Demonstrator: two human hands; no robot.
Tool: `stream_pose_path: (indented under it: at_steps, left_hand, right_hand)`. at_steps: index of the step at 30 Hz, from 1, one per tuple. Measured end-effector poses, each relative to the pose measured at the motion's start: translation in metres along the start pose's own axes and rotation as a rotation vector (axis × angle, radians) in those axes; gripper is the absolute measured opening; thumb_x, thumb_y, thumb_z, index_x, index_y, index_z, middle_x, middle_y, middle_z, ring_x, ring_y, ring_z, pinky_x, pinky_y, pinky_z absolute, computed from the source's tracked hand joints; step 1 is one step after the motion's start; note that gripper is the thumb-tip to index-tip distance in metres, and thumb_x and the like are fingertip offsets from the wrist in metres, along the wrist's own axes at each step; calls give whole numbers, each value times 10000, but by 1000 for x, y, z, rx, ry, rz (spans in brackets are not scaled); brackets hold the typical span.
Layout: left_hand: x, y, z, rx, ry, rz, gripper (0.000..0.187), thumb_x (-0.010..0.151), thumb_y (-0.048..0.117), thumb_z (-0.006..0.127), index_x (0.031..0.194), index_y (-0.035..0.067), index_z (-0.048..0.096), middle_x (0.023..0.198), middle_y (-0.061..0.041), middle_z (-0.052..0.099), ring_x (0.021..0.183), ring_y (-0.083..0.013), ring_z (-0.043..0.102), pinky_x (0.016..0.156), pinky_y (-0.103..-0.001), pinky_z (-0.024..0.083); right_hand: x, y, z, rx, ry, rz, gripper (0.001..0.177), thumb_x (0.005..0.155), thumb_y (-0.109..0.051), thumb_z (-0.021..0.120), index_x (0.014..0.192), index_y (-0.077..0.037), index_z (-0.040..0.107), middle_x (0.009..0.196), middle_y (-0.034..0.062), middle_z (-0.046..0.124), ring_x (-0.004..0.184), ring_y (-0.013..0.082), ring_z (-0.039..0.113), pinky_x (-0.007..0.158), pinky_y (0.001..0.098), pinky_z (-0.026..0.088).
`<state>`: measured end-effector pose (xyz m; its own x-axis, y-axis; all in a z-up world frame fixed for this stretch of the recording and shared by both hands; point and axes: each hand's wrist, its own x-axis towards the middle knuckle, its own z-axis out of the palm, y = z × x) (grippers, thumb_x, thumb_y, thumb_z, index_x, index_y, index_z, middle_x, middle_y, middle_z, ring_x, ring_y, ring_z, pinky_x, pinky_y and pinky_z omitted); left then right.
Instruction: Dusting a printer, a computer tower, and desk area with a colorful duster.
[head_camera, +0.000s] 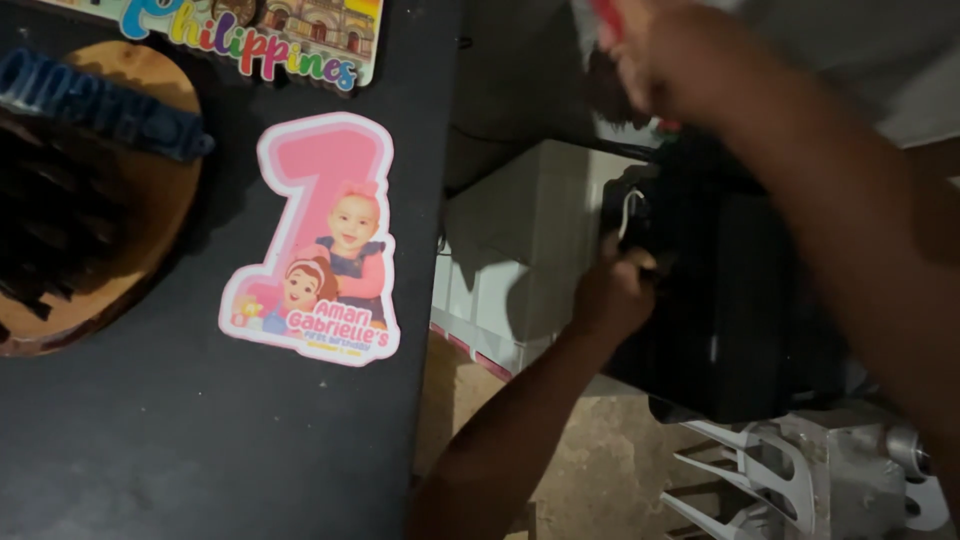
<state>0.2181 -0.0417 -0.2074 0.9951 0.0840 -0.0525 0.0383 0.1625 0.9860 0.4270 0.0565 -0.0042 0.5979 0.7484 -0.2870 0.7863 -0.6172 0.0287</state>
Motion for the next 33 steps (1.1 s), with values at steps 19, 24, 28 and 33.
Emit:
stream_pose_path:
  at_steps: [19,24,28,33]
  left_hand:
    - [-42,-57,-50,413,540,205,426,751,34,684,1172,103,704,1522,-282,474,1180,-420,621,920,-471,561]
    - [-75,-52,-54,419,484,129,382,755,29,659,1128,83,718,1530,-270,481,1222,-417,613,1005,-491,518]
    - [-88,-43,-62,380,473,93,379,729,20,638,1096,70,715,1515,-279,473,1162,-436,617,979,-490,516]
    - [-92,-38,-72,342,430,71,351,738,37,640,1085,57,682,1496,-249,483,1144,-432,618,960,-483,522]
  right_hand:
    - [-82,-54,-26,171,-11,-289,158,1012,-103,558,1142,-20,596,918,120,654,797,219,638,699,369,514]
    - [-86,-95,-36,138,-26,-219,137,1013,-97,580,1126,-22,603,836,99,648,732,226,643,676,384,513]
    - [-87,-98,-29,81,-74,-91,138,1025,-134,583,1112,-33,620,792,127,659,705,266,662,678,405,522]
    - [-88,-59,-28,58,152,-307,171,1026,-148,645,1135,-17,646,922,145,695,833,265,685,746,384,531]
